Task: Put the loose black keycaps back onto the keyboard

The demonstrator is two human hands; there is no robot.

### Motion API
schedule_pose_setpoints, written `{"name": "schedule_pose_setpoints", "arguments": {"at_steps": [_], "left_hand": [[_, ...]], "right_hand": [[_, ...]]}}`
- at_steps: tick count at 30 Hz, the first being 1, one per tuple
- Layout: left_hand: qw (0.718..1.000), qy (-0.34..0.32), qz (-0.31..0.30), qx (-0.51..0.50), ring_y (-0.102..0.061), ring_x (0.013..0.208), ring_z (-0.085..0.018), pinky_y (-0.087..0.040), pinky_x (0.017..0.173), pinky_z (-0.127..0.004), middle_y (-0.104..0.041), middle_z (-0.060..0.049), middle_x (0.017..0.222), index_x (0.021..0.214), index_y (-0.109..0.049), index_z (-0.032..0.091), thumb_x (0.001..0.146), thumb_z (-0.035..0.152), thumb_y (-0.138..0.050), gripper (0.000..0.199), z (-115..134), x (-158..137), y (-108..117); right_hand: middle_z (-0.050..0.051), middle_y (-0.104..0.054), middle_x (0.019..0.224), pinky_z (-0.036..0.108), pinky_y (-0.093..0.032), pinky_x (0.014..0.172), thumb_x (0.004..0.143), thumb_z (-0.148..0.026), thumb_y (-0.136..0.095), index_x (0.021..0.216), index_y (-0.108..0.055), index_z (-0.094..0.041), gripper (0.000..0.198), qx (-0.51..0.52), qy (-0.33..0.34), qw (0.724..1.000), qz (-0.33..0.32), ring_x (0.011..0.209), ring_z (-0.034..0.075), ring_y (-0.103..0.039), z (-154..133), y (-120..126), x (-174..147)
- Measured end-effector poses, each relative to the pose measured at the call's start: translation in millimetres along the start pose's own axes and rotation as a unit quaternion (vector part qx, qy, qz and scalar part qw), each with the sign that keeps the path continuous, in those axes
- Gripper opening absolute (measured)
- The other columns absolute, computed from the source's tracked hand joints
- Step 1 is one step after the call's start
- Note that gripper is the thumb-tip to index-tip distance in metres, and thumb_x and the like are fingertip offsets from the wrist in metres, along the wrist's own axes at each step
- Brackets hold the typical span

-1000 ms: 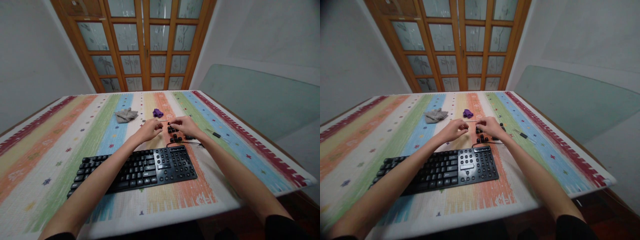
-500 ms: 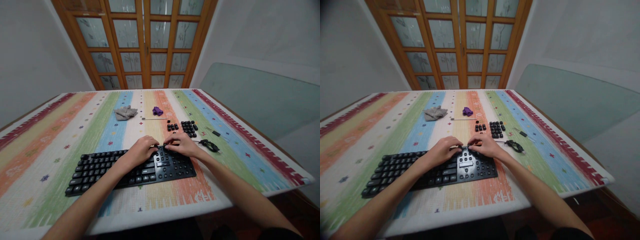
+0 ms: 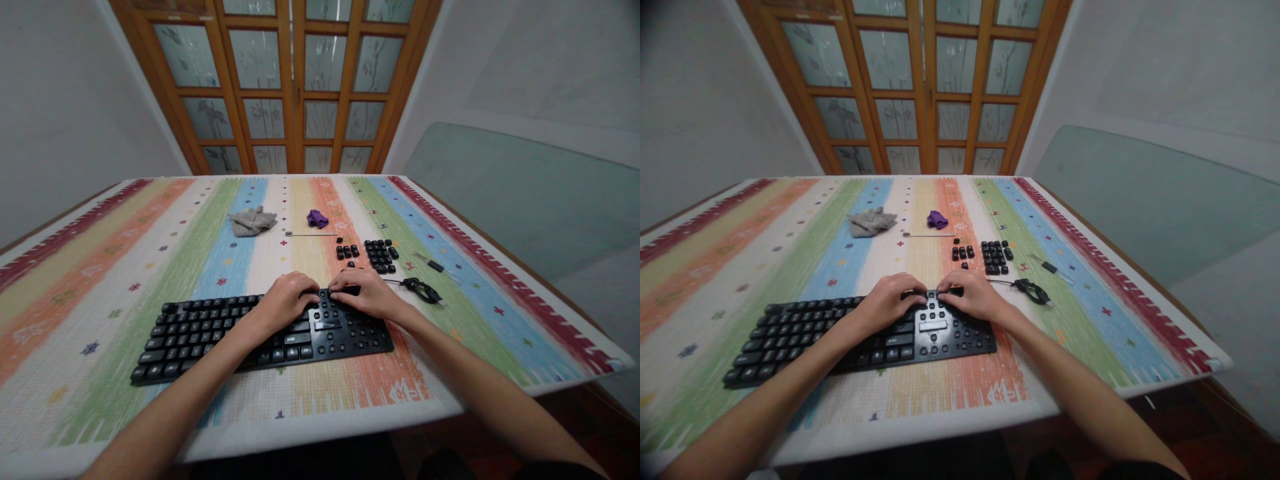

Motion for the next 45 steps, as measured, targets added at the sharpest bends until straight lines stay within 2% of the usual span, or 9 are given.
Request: {"name": "schedule_pose_setpoints", "arguments": {"at_steps": [6, 11, 17, 25, 28, 33, 37, 41, 45], "left_hand": [[1.000, 0.004, 0.008, 0.016, -0.067, 0.084, -0.019, -0.052, 0.081, -0.033, -0.074, -0.005, 0.089, 0.091, -0.071, 0.017, 0.087, 0.017, -0.068, 0.005, -0.3, 0.0, -0.9], [1.000, 0.010, 0.010, 0.008, -0.068, 0.084, -0.019, -0.052, 0.080, -0.033, -0.075, -0.004, 0.089, 0.090, -0.071, 0.017, 0.084, 0.016, -0.072, 0.006, 1.7, -0.6, -0.4], [0.999, 0.018, 0.023, 0.014, -0.068, 0.083, -0.020, -0.053, 0.080, -0.034, -0.075, -0.005, 0.089, 0.090, -0.072, 0.018, 0.085, 0.019, -0.071, 0.005, 1.2, -1.4, 0.0], [1.000, 0.011, 0.008, 0.008, -0.069, 0.081, -0.018, -0.052, 0.079, -0.030, -0.076, -0.004, 0.088, 0.091, -0.073, 0.018, 0.084, 0.018, -0.071, 0.007, 3.8, -1.8, 3.2], [1.000, 0.013, 0.006, 0.005, -0.070, 0.081, -0.018, -0.052, 0.078, -0.029, -0.076, -0.003, 0.089, 0.091, -0.073, 0.019, 0.085, 0.018, -0.071, 0.007, 3.4, -2.2, 3.4], [1.000, 0.009, 0.022, 0.011, -0.069, 0.081, -0.018, -0.052, 0.079, -0.031, -0.076, -0.004, 0.088, 0.091, -0.072, 0.018, 0.086, 0.020, -0.070, 0.006, 2.7, -3.1, 1.5], [0.999, 0.004, 0.028, 0.023, -0.068, 0.083, -0.019, -0.052, 0.079, -0.032, -0.075, -0.005, 0.088, 0.090, -0.071, 0.017, 0.086, 0.021, -0.070, 0.005, 2.2, -3.5, -0.6], [1.000, 0.005, 0.012, 0.016, -0.068, 0.084, -0.019, -0.052, 0.080, -0.033, -0.075, -0.005, 0.090, 0.091, -0.071, 0.018, 0.085, 0.020, -0.070, 0.007, 2.4, -3.6, 0.6], [1.000, 0.019, -0.009, 0.000, -0.069, 0.086, -0.019, -0.052, 0.082, -0.032, -0.076, -0.006, 0.095, 0.096, -0.073, 0.018, 0.085, 0.019, -0.068, 0.012, 3.6, -3.7, 4.1]], "right_hand": [[0.004, -0.076, 0.090, 0.034, -0.053, 0.081, 0.089, -0.023, -0.066, 0.081, -0.070, -0.021, 0.010, -0.018, 0.045, 0.999, 0.006, 0.085, 0.018, -0.070, 0.9, -2.6, -1.0], [0.005, -0.074, 0.090, 0.034, -0.053, 0.080, 0.090, -0.022, -0.065, 0.082, -0.068, -0.020, 0.008, -0.031, 0.057, 0.998, -0.002, 0.085, 0.018, -0.068, -1.4, -3.3, -0.3], [0.007, -0.071, 0.092, 0.034, -0.049, 0.076, 0.092, -0.017, -0.056, 0.080, -0.067, -0.018, 0.016, -0.118, 0.116, 0.986, -0.002, 0.085, 0.019, -0.064, -10.0, -6.0, -1.6], [0.009, -0.071, 0.089, 0.034, -0.045, 0.071, 0.092, -0.017, -0.054, 0.079, -0.069, -0.017, 0.020, -0.209, 0.168, 0.963, -0.023, 0.080, 0.020, -0.060, -17.1, -10.3, -1.7], [0.008, -0.071, 0.089, 0.034, -0.047, 0.073, 0.088, -0.015, -0.055, 0.078, -0.069, -0.018, 0.018, -0.192, 0.169, 0.966, -0.029, 0.081, 0.020, -0.061, -18.1, -9.9, -1.2], [0.007, -0.072, 0.085, 0.033, -0.050, 0.073, 0.085, -0.014, -0.056, 0.074, -0.068, -0.018, 0.017, -0.123, 0.124, 0.985, 0.010, 0.079, 0.019, -0.062, -12.2, -5.6, 0.1], [0.007, -0.070, 0.080, 0.036, -0.051, 0.074, 0.084, -0.015, -0.057, 0.073, -0.069, -0.018, 0.016, -0.143, 0.139, 0.980, -0.007, 0.080, 0.020, -0.060, -14.2, -8.4, -0.2], [0.009, -0.071, 0.086, 0.037, -0.052, 0.076, 0.082, -0.015, -0.059, 0.080, -0.071, -0.017, 0.013, -0.159, 0.152, 0.975, -0.017, 0.084, 0.022, -0.059, -16.5, -8.8, -2.3], [0.008, -0.073, 0.099, 0.041, -0.052, 0.084, 0.086, -0.016, -0.056, 0.088, -0.072, -0.020, 0.016, -0.143, 0.131, 0.980, 0.037, 0.093, 0.023, -0.062, -9.9, 3.7, -2.2]]}}
Point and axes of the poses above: each hand's wrist, its own x-axis towards the middle knuckle, its own y-axis out of the back of the hand, z = x × y, the point moved 4 cm from there along x, towards the middle knuckle
